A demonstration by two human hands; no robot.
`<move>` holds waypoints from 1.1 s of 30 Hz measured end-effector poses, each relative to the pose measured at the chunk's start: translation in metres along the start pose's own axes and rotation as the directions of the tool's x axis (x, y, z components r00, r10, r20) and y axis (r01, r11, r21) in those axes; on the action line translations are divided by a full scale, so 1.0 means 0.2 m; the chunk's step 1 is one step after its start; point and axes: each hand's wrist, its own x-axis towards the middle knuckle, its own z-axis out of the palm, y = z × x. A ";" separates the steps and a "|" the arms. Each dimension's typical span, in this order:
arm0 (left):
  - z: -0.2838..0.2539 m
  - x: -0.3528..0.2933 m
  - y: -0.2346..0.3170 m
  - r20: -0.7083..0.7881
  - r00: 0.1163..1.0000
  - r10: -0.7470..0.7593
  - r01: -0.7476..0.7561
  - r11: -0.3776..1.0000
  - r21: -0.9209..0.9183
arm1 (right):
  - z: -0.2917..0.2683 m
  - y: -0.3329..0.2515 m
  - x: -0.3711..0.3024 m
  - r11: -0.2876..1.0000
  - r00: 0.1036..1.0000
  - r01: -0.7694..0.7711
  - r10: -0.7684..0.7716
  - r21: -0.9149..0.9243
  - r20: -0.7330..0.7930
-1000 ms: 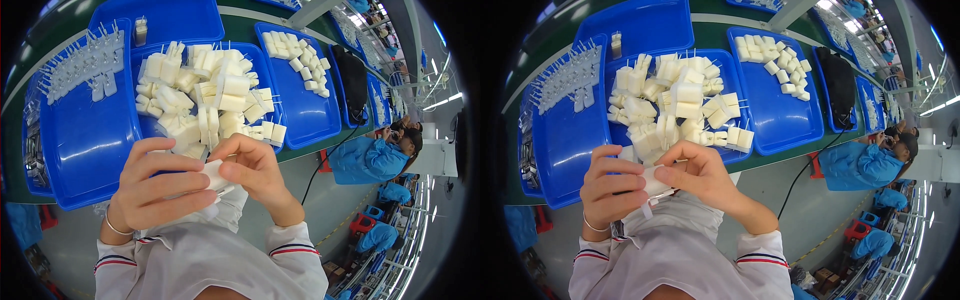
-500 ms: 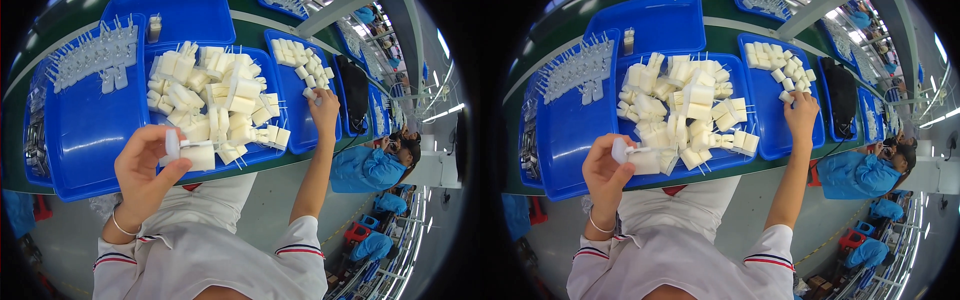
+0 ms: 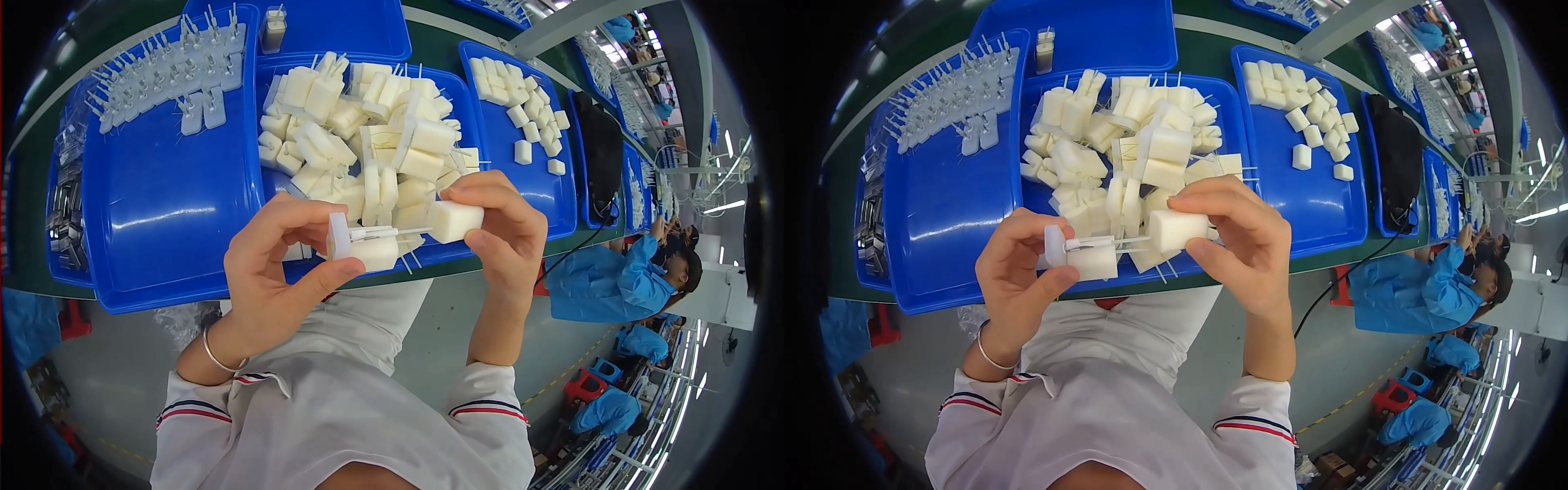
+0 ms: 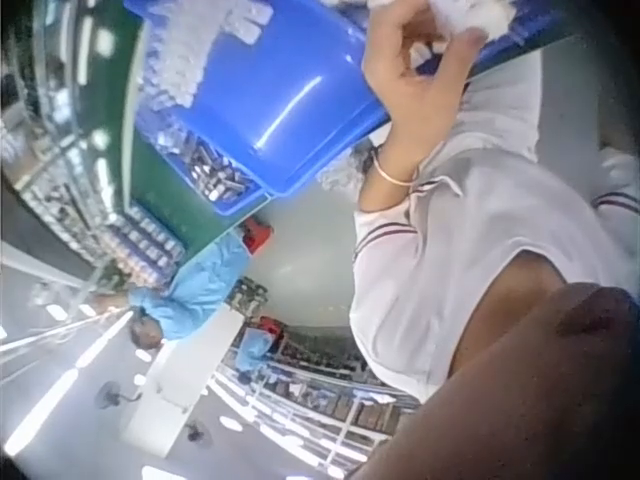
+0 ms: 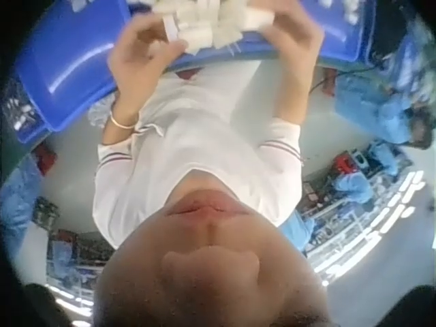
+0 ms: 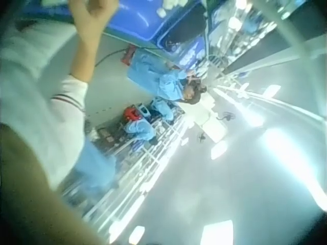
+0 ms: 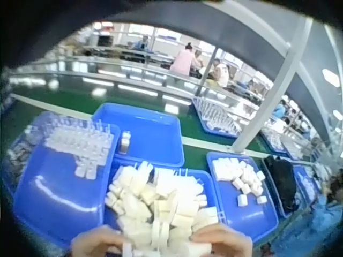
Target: The person assembles small plastic cubes and plastic housings with plastic pins by hand at a workstation.
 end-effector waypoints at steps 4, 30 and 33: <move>-0.01 0.00 0.00 0.000 0.998 0.056 -0.056 0.997 0.049 | 0.01 -0.03 0.00 0.999 0.999 -0.038 0.038 0.012 0.024; -0.01 -0.02 -0.04 0.005 0.998 0.056 -0.056 0.997 -0.061 | 0.17 -0.01 -0.02 0.947 0.958 0.278 -0.286 -0.160 -0.026; -0.01 -0.02 -0.03 0.035 0.996 0.085 -0.084 0.996 -0.040 | 0.20 -0.04 -0.04 0.998 0.991 0.040 -0.034 0.043 -0.132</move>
